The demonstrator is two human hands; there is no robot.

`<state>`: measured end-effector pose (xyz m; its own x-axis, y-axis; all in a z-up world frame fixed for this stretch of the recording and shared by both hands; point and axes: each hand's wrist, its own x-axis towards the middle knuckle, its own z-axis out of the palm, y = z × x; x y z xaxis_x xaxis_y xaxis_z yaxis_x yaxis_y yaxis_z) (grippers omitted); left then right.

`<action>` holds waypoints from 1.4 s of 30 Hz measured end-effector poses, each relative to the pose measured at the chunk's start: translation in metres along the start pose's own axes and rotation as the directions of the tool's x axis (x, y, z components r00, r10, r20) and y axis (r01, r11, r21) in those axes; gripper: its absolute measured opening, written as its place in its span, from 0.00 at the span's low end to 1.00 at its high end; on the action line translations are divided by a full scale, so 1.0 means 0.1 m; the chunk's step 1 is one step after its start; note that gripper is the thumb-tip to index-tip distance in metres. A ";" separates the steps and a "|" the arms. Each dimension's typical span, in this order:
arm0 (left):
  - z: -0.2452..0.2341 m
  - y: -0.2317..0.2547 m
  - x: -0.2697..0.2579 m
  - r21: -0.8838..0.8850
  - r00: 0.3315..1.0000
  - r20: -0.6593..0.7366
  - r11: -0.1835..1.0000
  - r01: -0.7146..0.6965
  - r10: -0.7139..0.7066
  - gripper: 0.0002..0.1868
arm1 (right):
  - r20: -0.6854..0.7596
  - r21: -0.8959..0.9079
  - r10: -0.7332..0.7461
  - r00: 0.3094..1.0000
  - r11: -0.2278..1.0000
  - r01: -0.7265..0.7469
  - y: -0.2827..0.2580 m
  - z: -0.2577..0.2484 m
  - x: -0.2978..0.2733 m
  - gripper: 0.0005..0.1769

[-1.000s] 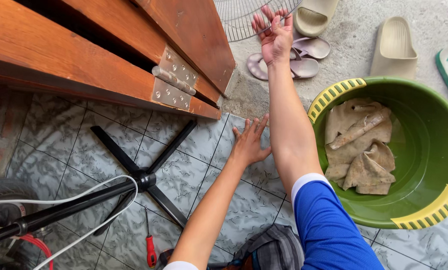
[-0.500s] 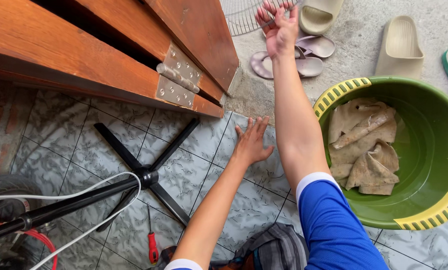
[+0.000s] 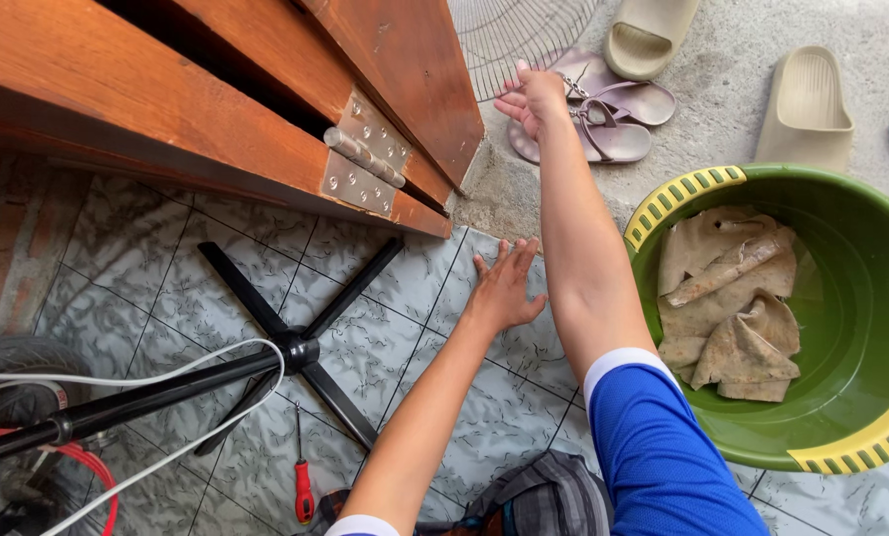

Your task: The person sits on the floor and uses a screwdriver to remove screws from the front grille of a standing fan. They then detach the grille and unscrew the central nut to remove the fan blades, placing the parts aside.

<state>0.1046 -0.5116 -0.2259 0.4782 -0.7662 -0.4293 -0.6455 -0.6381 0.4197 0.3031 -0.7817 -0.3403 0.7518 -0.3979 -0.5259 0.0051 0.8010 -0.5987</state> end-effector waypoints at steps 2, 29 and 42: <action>0.02 0.00 -0.01 -0.011 1.000 -0.019 1.000 -0.006 0.005 0.54 | 0.016 -0.098 -0.067 0.998 0.993 0.068 0.00 -0.07 0.02 0.28; 0.10 -0.36 -0.36 -0.202 0.955 -0.262 0.960 -0.196 0.140 0.45 | 0.454 0.537 -0.248 0.856 0.843 -0.040 -0.33 0.31 -2.57 0.43; 0.14 -0.46 -2.67 -0.586 0.918 -0.395 0.781 -0.215 -0.043 0.36 | 0.622 -0.468 -0.077 0.779 0.762 0.448 0.23 0.42 -4.77 0.33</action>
<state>-0.0011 -0.2768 -0.1418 0.7021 -0.7055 -0.0961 -0.2587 -0.3785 0.8887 -0.0274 -0.5545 -0.0780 0.9955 -0.0935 0.0121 0.0327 0.2225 -0.9744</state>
